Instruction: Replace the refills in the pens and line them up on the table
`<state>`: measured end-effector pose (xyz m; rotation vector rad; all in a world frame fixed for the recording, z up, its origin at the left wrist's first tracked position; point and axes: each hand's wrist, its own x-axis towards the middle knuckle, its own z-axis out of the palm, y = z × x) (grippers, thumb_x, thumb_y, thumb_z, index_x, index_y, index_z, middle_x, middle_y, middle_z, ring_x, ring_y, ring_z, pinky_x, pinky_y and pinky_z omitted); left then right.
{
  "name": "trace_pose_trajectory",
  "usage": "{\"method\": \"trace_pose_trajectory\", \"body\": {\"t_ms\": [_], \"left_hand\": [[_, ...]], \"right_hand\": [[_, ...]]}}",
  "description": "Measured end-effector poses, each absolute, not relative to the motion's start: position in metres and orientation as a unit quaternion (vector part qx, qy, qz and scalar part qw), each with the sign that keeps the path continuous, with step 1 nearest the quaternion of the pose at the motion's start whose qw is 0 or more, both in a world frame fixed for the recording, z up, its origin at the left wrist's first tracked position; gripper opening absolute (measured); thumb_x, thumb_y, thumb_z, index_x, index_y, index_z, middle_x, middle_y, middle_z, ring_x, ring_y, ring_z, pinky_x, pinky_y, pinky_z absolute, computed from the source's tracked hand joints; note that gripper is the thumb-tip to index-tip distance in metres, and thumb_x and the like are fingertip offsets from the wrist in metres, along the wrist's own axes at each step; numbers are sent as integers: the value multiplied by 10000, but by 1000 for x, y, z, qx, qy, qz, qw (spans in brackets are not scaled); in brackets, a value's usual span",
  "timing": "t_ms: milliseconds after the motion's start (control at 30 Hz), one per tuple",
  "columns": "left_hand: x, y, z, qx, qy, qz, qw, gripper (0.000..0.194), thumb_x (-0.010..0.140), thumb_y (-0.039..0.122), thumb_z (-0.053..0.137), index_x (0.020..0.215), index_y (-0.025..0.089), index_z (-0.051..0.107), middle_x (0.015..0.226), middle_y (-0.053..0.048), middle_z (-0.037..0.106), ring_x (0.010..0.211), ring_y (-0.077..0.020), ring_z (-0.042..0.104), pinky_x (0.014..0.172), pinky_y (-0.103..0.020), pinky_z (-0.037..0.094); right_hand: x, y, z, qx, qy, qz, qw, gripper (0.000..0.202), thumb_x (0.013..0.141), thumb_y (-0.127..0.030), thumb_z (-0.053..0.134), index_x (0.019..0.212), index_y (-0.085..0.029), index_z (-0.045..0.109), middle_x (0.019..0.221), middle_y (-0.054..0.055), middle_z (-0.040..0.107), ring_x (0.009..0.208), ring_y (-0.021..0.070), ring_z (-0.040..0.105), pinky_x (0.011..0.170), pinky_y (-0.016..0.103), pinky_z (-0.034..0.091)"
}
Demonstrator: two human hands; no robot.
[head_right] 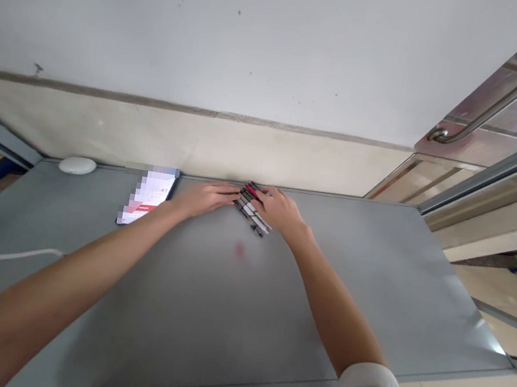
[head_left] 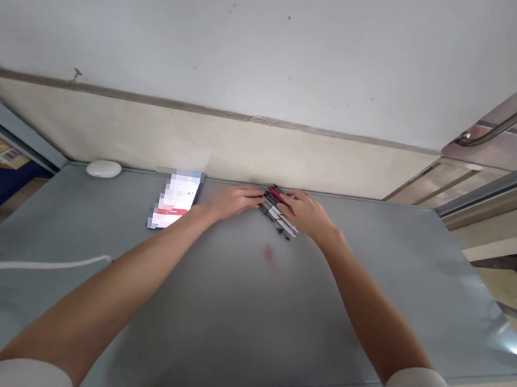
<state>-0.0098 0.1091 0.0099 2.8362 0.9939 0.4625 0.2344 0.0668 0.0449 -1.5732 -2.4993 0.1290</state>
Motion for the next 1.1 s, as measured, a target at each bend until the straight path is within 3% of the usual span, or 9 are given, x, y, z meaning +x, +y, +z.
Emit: {"method": "trace_pose_trajectory", "body": {"t_ms": [233,333,433,533,633,867,1033,1100], "left_hand": [[-4,86,16,881,430,195,12,322,965,282,442,1170,246,687,1316,-75,620,1225,-238,562,1064,-410,429],[12,63,16,840,490,233,32,333,969,295,424,1166,218,682,1213,-78,667,1114,-225,623,995,-369,483],[29,41,12,826,516,216,64,428,973,405,410,1273,175,610,1346,-117,585,1219,-260,562,1040,-393,446],[40,30,7,825,534,172,74,598,965,513,364,1358,89,517,1481,-210,427,1353,-333,425,1081,-466,391],[43,29,3,829,532,160,72,591,976,477,341,1386,69,464,1518,-226,361,1401,-311,362,1140,-468,308],[25,53,7,856,487,141,103,570,955,390,376,1421,66,426,1548,-208,307,1412,-303,342,1126,-415,354],[21,60,15,861,484,110,110,532,963,387,357,1420,129,447,1562,-155,307,1392,-286,384,1096,-385,392],[32,52,18,854,498,131,78,538,967,388,363,1396,80,467,1525,-191,366,1399,-296,370,1128,-401,346]], "right_hand": [[241,60,55,-528,-843,62,78,377,959,-393,386,1196,-294,661,1329,36,618,1088,262,654,847,397,570],[254,65,55,-489,-867,52,80,417,939,-219,384,1268,-354,603,1375,-32,587,1150,230,633,838,366,582],[266,72,51,-414,-907,31,74,509,907,-95,370,1304,-335,580,1428,-36,536,1254,208,568,945,374,556],[270,76,42,-345,-935,13,75,477,923,-102,376,1311,-287,584,1417,-26,545,1330,214,500,1105,433,447],[270,75,32,-336,-938,23,87,484,922,-105,382,1348,-266,547,1443,-18,514,1353,204,473,1082,404,481],[258,62,21,-384,-909,64,147,464,907,-137,416,1333,-243,566,1443,24,503,1349,224,472,1071,411,490],[265,64,28,-350,-928,54,114,551,871,-35,377,1347,-255,544,1445,-3,502,1359,183,458,1123,399,434],[270,67,29,-330,-938,21,102,548,866,-37,414,1348,-268,540,1440,2,509,1366,199,452,1154,455,384]]}}
